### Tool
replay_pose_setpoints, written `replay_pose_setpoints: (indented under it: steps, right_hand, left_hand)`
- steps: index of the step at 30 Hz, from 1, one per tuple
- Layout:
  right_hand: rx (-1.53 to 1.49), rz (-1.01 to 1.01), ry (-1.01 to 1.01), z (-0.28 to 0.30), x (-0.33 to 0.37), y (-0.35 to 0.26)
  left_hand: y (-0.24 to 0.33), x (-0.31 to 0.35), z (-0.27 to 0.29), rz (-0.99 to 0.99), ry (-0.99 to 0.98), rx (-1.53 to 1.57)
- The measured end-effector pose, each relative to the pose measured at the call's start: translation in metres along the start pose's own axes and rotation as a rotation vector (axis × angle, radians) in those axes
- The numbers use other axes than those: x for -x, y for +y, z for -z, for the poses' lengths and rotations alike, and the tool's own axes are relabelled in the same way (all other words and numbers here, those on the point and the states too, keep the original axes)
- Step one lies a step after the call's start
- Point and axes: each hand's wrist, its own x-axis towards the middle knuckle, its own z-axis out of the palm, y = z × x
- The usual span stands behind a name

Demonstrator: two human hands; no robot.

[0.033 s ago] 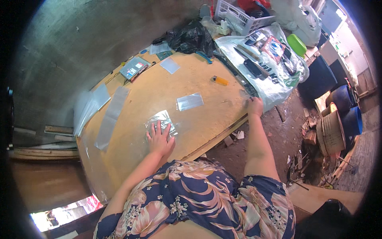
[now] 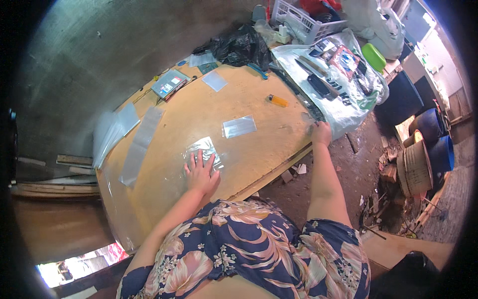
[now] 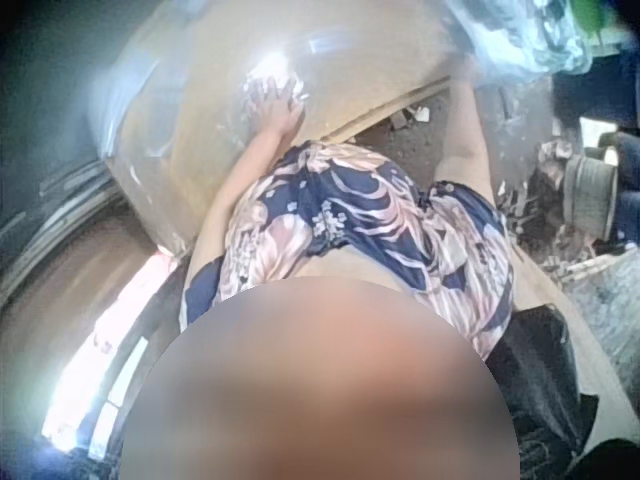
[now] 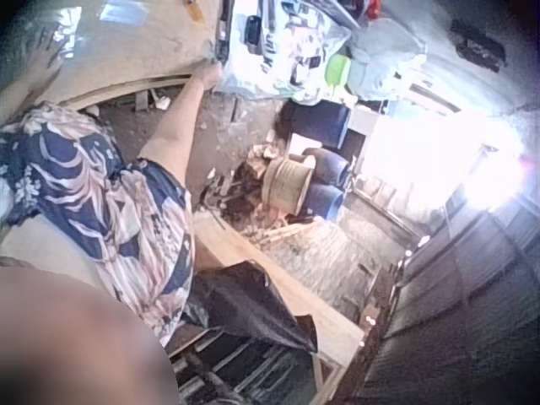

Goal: The person repeatedly places small rectangular items into clear plastic pouches on a wooden table, folds the top edges, and sets the sealed pouches aside. The process is repeated multiple times with similar items.

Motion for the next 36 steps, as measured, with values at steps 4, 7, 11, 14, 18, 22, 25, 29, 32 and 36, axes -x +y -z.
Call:
replay_pose_setpoints:
  steps: [4, 7, 11, 14, 18, 22, 25, 29, 32, 36]
  right_hand:
    - [0.195, 0.050, 0.025, 0.002, -0.013, -0.008]
    - [0.055, 0.307, 0.188, 0.012, -0.006, -0.032]
    - [-0.500, 0.700, -0.073, 0.011, 0.055, -0.105]
    - [-0.462, 0.959, -0.349, -0.002, 0.134, -0.156]
    - [-0.413, 0.930, -0.600, -0.018, 0.180, -0.187]
    - [-0.408, 1.012, -0.555, -0.025, 0.185, -0.194]
    - [-0.403, 1.003, -0.555, -0.025, 0.187, -0.195]
    - [-0.341, 1.032, -0.546, -0.023, 0.189, -0.196]
    - [-0.338, 1.052, -0.536, -0.020, 0.188, -0.196]
    - [-0.348, 1.040, -0.529, -0.020, 0.189, -0.197]
  left_hand:
    - [0.001, -0.007, -0.001, -0.009, 0.025, -0.020]
    - [0.001, -0.007, -0.001, -0.006, 0.033, -0.010]
    - [0.001, -0.007, -0.001, 0.017, 0.019, 0.025]
    - [0.001, -0.006, -0.002, 0.005, 0.044, 0.029]
    - [0.000, -0.006, -0.002, 0.006, 0.046, 0.026]
    - [0.001, -0.006, -0.002, 0.014, 0.048, 0.009]
    - [0.000, -0.006, -0.002, 0.013, 0.044, 0.011]
    - [0.000, -0.005, -0.002, 0.016, 0.043, 0.042]
    - [0.001, -0.006, -0.002, 0.023, 0.032, 0.047]
    - [0.001, -0.006, 0.000, 0.027, 0.025, 0.059]
